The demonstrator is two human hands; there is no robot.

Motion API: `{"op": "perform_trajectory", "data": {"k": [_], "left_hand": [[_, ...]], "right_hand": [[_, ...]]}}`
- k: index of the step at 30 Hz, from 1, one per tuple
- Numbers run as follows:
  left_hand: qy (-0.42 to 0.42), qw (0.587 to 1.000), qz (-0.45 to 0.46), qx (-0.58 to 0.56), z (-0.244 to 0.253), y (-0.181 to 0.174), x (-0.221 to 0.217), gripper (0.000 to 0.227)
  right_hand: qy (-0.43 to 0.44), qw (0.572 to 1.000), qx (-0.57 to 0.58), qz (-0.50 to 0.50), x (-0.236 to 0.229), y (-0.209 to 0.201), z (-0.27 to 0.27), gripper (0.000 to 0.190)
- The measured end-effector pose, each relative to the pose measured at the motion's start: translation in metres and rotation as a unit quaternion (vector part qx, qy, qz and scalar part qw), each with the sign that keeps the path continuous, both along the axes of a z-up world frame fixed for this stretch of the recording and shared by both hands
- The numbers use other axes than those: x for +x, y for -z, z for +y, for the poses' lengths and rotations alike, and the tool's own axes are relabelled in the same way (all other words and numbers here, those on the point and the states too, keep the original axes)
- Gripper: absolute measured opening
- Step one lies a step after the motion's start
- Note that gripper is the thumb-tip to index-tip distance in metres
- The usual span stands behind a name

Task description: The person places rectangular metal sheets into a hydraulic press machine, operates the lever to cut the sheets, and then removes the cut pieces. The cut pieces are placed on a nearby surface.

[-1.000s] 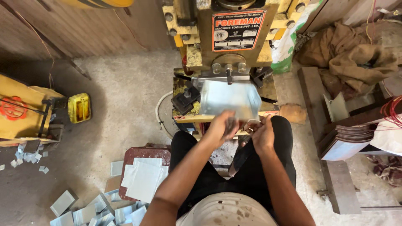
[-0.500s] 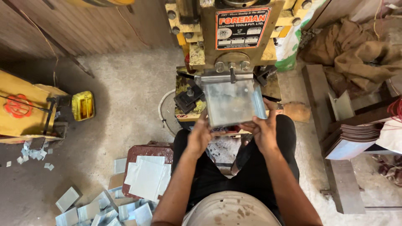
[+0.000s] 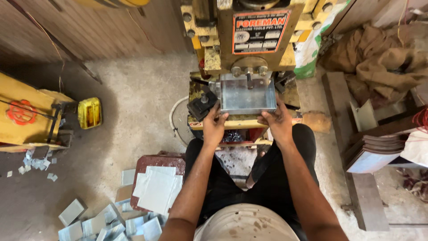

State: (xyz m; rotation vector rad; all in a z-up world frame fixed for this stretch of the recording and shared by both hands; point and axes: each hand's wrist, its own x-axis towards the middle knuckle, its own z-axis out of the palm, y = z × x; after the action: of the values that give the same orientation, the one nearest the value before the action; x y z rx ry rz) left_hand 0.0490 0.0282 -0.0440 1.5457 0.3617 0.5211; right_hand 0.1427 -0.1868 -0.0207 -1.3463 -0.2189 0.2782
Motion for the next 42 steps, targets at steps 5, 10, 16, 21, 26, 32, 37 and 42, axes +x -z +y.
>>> {"op": "perform_trajectory", "data": {"k": [5, 10, 16, 21, 26, 32, 37, 42], "left_hand": [[0.004, 0.999, -0.032, -0.022, -0.001, 0.002, 0.002, 0.058], [-0.036, 0.999, -0.006, -0.011, -0.002, -0.009, -0.001, 0.065], [-0.076, 0.997, -0.024, 0.017, -0.001, -0.008, -0.004, 0.073], [-0.091, 0.994, -0.052, -0.014, 0.001, -0.007, -0.002, 0.057], [-0.076, 0.992, -0.098, -0.031, 0.003, -0.001, 0.000, 0.054], [0.004, 0.999, -0.033, 0.005, 0.008, -0.032, -0.005, 0.077], [0.112, 0.993, 0.009, 0.021, 0.008, -0.053, -0.023, 0.088], [0.150, 0.986, -0.024, -0.067, 0.019, -0.029, -0.049, 0.077]], "right_hand": [[0.030, 0.998, -0.047, -0.027, 0.000, -0.003, -0.002, 0.063], [0.049, 0.996, -0.061, -0.050, -0.002, -0.009, -0.003, 0.066], [0.067, 0.992, -0.082, -0.069, -0.003, -0.011, -0.006, 0.071], [0.084, 0.991, -0.076, -0.067, 0.000, -0.006, -0.005, 0.076], [0.086, 0.992, -0.087, -0.036, 0.002, -0.011, -0.004, 0.088], [0.047, 0.994, -0.043, -0.084, 0.012, -0.009, 0.000, 0.092], [-0.012, 0.988, -0.068, -0.138, 0.022, 0.009, -0.018, 0.055], [-0.042, 0.986, 0.135, 0.086, -0.007, -0.001, -0.036, 0.061]]}}
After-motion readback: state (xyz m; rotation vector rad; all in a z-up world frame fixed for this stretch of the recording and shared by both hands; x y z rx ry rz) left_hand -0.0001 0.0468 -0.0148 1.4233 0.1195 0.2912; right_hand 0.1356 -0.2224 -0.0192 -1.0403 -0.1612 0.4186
